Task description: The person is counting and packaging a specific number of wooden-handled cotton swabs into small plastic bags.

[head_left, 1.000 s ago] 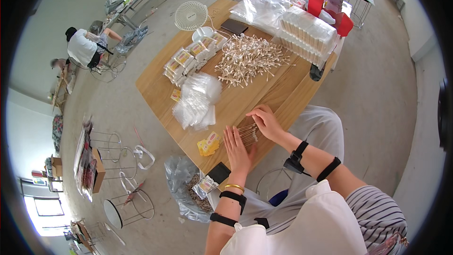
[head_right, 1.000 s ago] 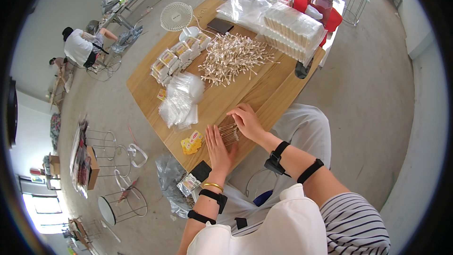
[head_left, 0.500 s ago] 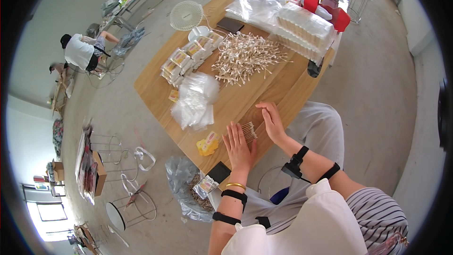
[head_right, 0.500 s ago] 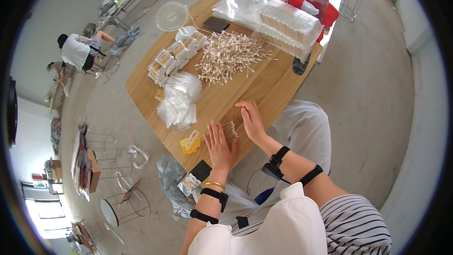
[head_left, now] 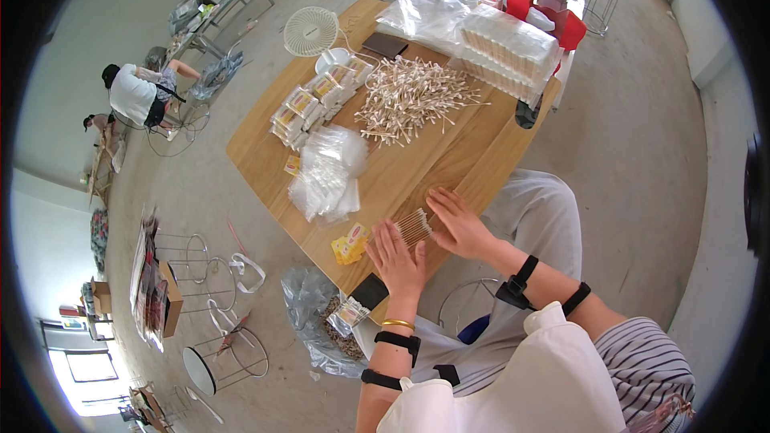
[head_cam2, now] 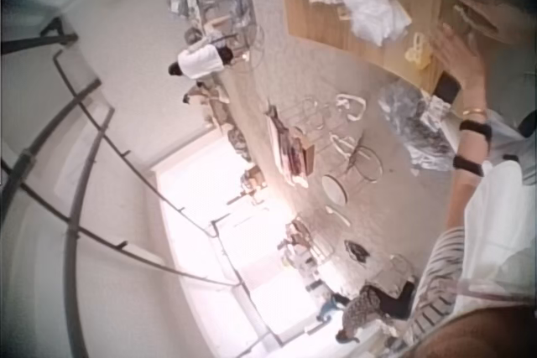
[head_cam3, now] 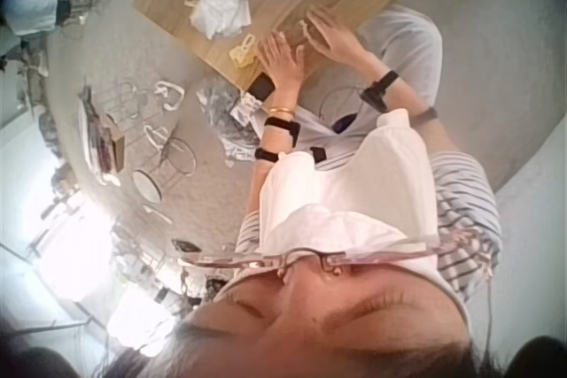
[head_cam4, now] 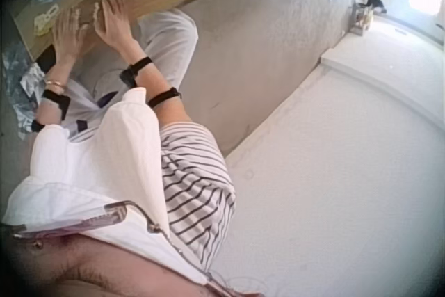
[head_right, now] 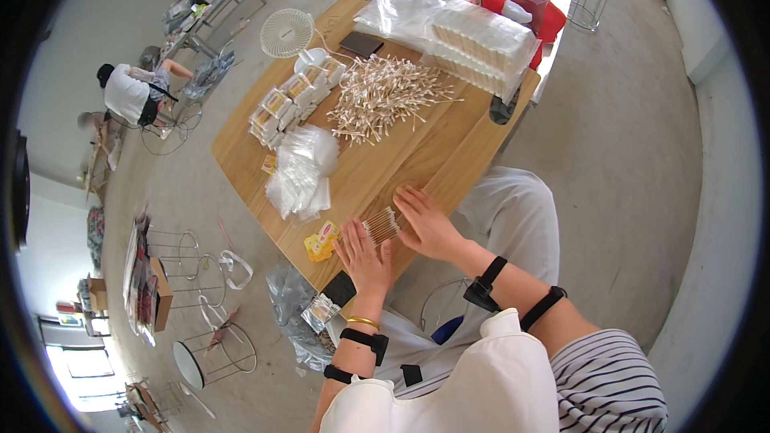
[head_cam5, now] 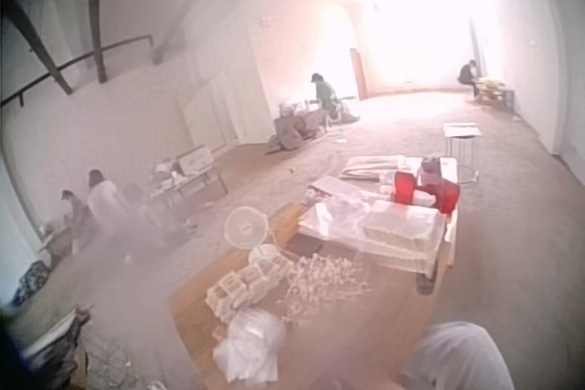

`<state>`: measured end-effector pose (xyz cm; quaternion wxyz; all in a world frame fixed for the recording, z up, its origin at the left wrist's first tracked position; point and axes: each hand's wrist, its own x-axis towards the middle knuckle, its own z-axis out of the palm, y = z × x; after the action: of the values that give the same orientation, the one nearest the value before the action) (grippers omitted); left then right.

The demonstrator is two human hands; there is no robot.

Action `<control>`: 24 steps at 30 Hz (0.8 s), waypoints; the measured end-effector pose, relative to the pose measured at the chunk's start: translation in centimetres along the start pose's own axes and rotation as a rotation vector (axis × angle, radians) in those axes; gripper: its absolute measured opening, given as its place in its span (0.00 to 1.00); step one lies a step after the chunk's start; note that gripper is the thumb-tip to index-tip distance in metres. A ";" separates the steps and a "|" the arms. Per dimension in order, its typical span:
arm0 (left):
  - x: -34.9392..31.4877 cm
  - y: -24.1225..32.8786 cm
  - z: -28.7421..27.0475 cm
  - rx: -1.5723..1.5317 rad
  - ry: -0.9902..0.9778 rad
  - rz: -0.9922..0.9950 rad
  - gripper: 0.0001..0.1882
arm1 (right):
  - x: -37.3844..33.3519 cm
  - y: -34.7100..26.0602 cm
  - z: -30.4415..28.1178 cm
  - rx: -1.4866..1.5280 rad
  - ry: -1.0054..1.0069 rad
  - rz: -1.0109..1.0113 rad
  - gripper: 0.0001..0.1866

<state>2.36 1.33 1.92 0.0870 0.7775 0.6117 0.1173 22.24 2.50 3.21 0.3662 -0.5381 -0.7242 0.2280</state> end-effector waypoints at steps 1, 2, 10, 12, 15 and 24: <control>-0.2 -0.5 -0.1 0.001 0.001 -0.002 0.45 | -0.1 -0.6 -0.2 -0.140 -0.087 -0.055 0.37; -0.3 -1.1 -0.2 0.001 -0.018 -0.026 0.45 | -0.2 -1.0 -0.2 -0.280 -0.174 -0.110 0.44; 0.0 -0.3 1.0 0.020 -0.048 0.035 0.47 | 0.1 -0.5 3.6 -0.457 -0.203 -0.154 0.46; 0.0 -0.3 1.1 0.055 -0.036 0.051 0.48 | -0.1 -0.2 4.0 -0.512 -0.186 -0.177 0.44; 0.3 0.0 1.2 0.070 0.069 0.041 0.46 | 0.0 -0.2 3.9 -0.461 -0.214 -0.153 0.42; 1.0 0.1 1.0 -0.057 -0.020 0.135 0.41 | 0.2 -0.5 3.8 -0.509 -0.275 -0.173 0.44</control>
<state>2.93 2.27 1.02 0.1068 0.8153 0.5535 0.1325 19.00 2.78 1.25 0.1362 -0.5128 -0.8441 0.0778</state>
